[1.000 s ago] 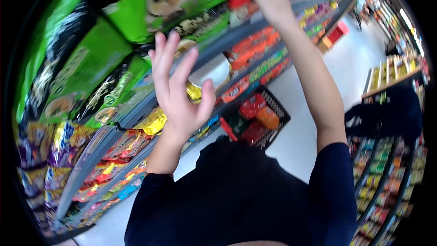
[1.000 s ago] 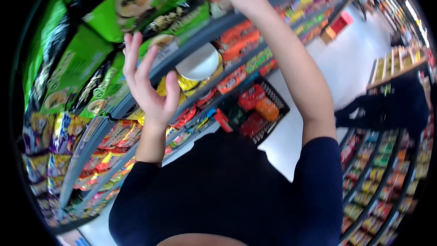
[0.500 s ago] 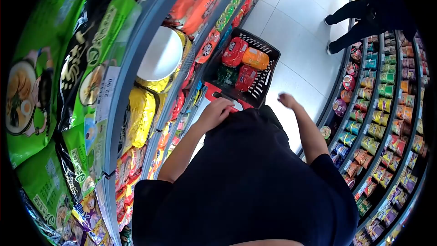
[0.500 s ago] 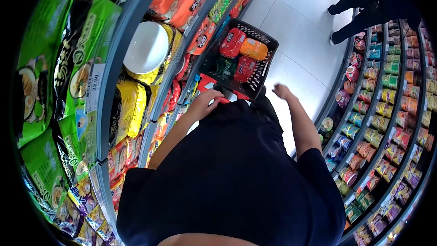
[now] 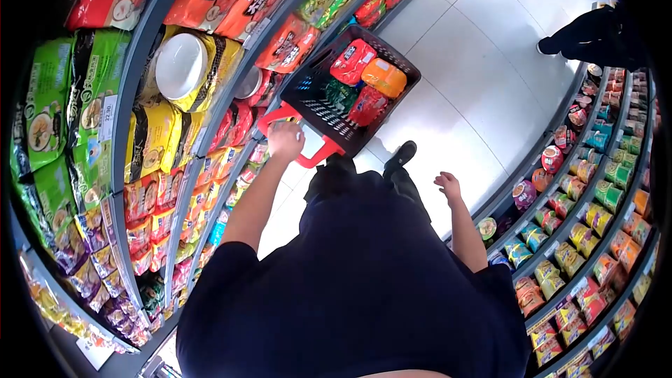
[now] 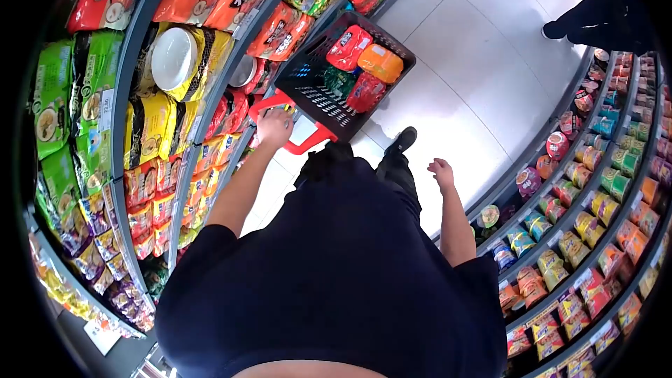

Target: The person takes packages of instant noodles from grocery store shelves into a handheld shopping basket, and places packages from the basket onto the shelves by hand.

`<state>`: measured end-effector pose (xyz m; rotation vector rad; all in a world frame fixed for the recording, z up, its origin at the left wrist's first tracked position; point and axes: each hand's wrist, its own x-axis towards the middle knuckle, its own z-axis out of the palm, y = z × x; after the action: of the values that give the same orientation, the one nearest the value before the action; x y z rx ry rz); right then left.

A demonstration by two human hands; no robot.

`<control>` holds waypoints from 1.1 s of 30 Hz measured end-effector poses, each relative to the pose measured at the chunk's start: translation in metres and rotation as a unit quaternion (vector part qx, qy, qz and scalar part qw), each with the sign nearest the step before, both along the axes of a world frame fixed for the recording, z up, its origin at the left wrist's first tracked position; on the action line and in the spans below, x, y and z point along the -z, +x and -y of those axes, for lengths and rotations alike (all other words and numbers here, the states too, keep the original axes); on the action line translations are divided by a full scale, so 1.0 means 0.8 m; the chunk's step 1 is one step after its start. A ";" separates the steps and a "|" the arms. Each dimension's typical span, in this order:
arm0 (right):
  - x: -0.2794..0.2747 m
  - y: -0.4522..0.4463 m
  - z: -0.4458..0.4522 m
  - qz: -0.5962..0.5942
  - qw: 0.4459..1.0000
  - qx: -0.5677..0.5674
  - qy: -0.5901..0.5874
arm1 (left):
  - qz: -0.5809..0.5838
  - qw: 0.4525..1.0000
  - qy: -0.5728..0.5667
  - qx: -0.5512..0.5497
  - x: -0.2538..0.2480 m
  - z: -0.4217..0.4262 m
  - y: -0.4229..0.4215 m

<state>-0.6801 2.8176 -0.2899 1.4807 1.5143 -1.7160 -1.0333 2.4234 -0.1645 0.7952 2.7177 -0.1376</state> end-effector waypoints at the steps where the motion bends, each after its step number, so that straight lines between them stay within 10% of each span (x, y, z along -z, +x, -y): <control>1: -0.003 0.017 -0.014 0.008 1.000 0.012 0.013 | 0.010 1.000 -0.030 0.002 0.003 -0.001 0.000; 9: 0.050 0.119 -0.117 0.139 0.988 -0.060 -0.018 | 0.013 0.999 -0.046 -0.021 -0.003 -0.010 0.000; 16: 0.039 -0.121 -0.165 -0.079 0.966 -0.235 0.067 | -0.047 0.992 0.113 -0.043 -0.009 -0.002 0.001; 26: -0.013 -0.428 -0.167 -0.127 0.810 -0.564 0.099 | -0.031 0.974 0.207 -0.084 -0.006 0.011 -0.016; 31: 0.053 -0.534 -0.182 -0.079 0.622 -0.770 0.118 | -0.016 0.971 0.206 -0.121 -0.010 0.005 -0.021; 33: 0.075 -0.576 -0.180 -0.078 0.632 -0.762 0.119 | -0.013 0.969 0.203 -0.139 -0.014 0.005 -0.021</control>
<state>-1.1408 2.9617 -0.3497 -0.2471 2.0306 -0.5069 -1.0504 2.4196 -0.1534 0.4998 2.8851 0.4871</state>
